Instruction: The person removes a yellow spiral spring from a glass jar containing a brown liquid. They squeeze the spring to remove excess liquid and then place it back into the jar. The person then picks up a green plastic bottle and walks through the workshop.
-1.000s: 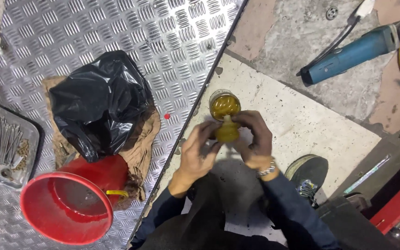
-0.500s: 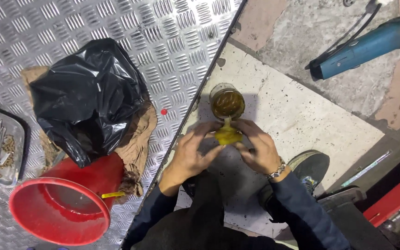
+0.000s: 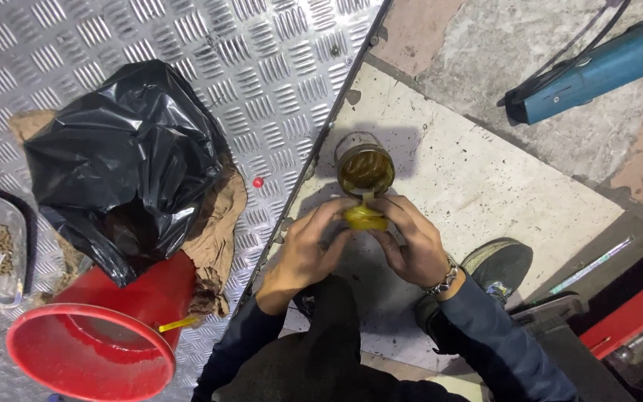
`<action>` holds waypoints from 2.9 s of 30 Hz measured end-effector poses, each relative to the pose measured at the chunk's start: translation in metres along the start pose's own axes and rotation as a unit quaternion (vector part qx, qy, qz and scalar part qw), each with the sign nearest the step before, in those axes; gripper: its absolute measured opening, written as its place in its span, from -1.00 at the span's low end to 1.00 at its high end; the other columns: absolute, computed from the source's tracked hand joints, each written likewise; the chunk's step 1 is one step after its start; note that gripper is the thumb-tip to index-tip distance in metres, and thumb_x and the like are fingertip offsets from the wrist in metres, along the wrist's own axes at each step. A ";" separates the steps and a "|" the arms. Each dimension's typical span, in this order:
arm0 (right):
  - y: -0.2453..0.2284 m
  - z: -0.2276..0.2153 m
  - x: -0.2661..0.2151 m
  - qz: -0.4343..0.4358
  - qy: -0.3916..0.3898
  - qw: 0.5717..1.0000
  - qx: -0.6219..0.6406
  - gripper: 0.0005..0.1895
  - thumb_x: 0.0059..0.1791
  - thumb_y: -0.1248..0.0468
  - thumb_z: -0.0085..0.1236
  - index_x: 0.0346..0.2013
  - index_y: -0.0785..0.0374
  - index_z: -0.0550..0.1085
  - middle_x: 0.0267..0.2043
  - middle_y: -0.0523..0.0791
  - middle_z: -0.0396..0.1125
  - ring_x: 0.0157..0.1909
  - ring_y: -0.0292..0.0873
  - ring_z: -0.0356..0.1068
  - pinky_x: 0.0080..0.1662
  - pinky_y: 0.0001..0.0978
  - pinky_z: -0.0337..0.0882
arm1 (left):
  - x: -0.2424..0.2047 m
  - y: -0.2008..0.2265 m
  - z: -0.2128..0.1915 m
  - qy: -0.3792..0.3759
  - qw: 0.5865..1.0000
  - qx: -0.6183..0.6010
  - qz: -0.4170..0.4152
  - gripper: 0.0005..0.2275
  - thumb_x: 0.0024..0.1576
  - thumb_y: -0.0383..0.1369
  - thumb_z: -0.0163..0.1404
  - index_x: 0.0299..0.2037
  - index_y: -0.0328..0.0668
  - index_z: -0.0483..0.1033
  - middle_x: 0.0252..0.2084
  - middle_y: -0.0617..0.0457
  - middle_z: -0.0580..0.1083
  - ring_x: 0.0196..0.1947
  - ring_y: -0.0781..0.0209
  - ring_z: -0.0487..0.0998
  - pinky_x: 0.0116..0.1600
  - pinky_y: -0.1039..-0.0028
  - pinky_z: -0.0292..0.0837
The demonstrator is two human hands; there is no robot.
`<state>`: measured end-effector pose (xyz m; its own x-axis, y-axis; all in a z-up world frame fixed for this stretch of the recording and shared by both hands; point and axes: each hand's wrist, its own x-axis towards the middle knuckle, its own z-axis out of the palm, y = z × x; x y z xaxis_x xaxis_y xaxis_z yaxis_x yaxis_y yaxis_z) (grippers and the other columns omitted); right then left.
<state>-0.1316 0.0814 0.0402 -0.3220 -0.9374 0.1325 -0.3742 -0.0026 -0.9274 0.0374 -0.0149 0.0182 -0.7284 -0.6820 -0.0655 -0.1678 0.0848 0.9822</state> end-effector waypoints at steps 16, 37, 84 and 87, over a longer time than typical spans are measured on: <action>0.019 0.015 -0.011 0.069 0.046 0.996 -0.040 -0.74 0.03 0.43 0.08 0.00 0.46 0.52 -0.25 0.15 0.46 -0.38 0.18 0.52 -0.32 -0.13 0.52 | 0.005 -0.008 0.023 0.036 0.997 -0.001 -0.065 -0.70 0.12 -0.61 0.06 0.07 -0.36 0.43 -0.16 -0.31 0.54 -0.22 -0.41 0.62 -0.17 -0.05 0.62; 0.030 0.020 -0.006 0.113 0.069 0.991 0.025 -0.81 -0.05 0.50 0.19 -0.15 0.47 0.58 -0.39 0.13 0.44 -0.65 -0.06 0.45 -0.56 -0.31 0.44 | 0.011 -0.016 0.020 0.071 0.993 -0.020 -0.090 -0.79 0.09 -0.57 0.15 -0.08 -0.35 0.53 -0.28 -0.29 0.56 -0.27 -0.41 0.63 -0.30 -0.02 0.66; 0.042 0.009 -0.004 0.007 0.045 0.998 -0.052 -0.78 -0.01 0.31 0.20 -0.19 0.45 0.57 -0.42 0.13 0.43 -0.54 0.09 0.47 -0.48 -0.17 0.49 | 0.045 -0.002 0.005 0.066 0.986 0.073 0.136 -0.86 0.11 -0.52 0.13 -0.16 -0.44 0.63 -0.37 -0.25 0.54 -0.52 -0.17 0.58 -0.47 0.22 0.56; 0.048 0.009 -0.002 0.018 0.067 0.997 -0.035 -0.76 -0.07 0.36 0.27 -0.20 0.51 0.55 -0.52 0.11 0.42 -0.60 0.08 0.45 -0.53 -0.21 0.46 | 0.039 -0.007 0.009 0.052 0.998 0.019 0.032 -0.77 0.03 -0.53 0.22 -0.10 -0.41 0.61 -0.34 -0.27 0.56 -0.45 -0.21 0.62 -0.44 0.18 0.57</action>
<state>-0.1412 0.0797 -0.0073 -0.4490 -0.8810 0.1491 -0.4185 0.0599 -0.9062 0.0042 -0.0357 0.0074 -0.6662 -0.7456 0.0172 -0.1504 0.1569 0.9761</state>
